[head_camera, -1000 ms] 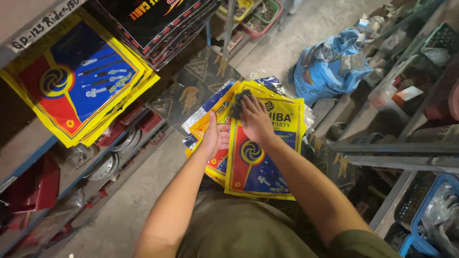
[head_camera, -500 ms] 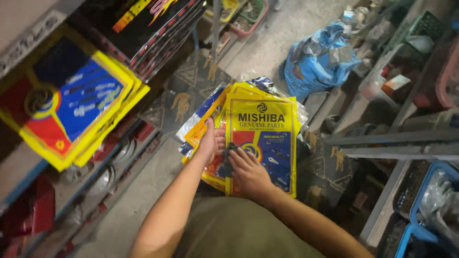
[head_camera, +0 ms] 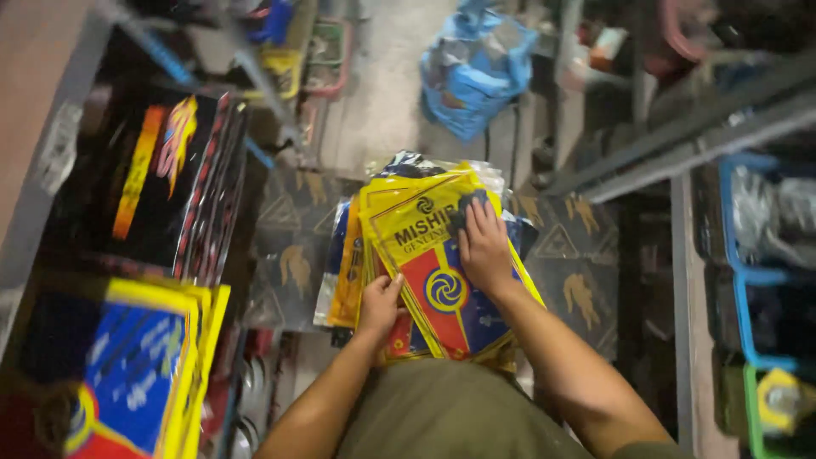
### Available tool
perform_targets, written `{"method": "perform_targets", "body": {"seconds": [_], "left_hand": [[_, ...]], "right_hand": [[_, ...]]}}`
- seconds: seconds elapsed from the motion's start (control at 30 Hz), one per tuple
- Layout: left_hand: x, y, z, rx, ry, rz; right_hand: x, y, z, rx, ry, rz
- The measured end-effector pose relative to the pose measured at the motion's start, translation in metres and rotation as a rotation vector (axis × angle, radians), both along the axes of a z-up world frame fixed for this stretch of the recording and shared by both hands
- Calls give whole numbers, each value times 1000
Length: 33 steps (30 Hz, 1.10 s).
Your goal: The person wipes the surface of several yellow and blue packaged items with a dark cloth. They repeatedly pick up the packages, wipe them, and place them back on a pile on a table in a cluttered storage area.
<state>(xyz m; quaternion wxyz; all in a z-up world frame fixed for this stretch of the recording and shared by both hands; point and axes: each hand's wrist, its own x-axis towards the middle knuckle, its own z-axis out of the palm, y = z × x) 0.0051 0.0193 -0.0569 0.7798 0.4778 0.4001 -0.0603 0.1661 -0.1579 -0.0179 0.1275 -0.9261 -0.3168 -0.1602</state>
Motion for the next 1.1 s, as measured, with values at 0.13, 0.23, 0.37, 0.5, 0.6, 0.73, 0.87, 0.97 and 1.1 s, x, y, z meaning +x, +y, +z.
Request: {"method": "perform_targets", "body": {"seconds": [0.13,0.23,0.37,0.5,0.6,0.73,0.87,0.97,1.1], "left_hand": [[0,0,45,29,16,-108],[4,-1,40,125,51,-136],[4,-1,18,168,46,-132],[5,-1,36,177,35,-144],[3,2,48,183,19,-154],[6,1,29,173,7,-107],[4,1,22,113,19,-114],[10,1,38,73,28,-68],[6,2,-7,106,39,-65]], "right_hand": [[-61,-31,-1,16,110,-176],[-109,-46,4,64,218,-293],[-177,-59,-5,63,358,-416],[-213,-50,2,62,442,-481],[-209,-48,-16,22,395,-514],[-160,-37,1,31,359,-493],[-105,-29,-12,-3,288,-417],[-62,-14,-25,-85,145,-292],[-26,19,-12,-191,-32,-118]]}}
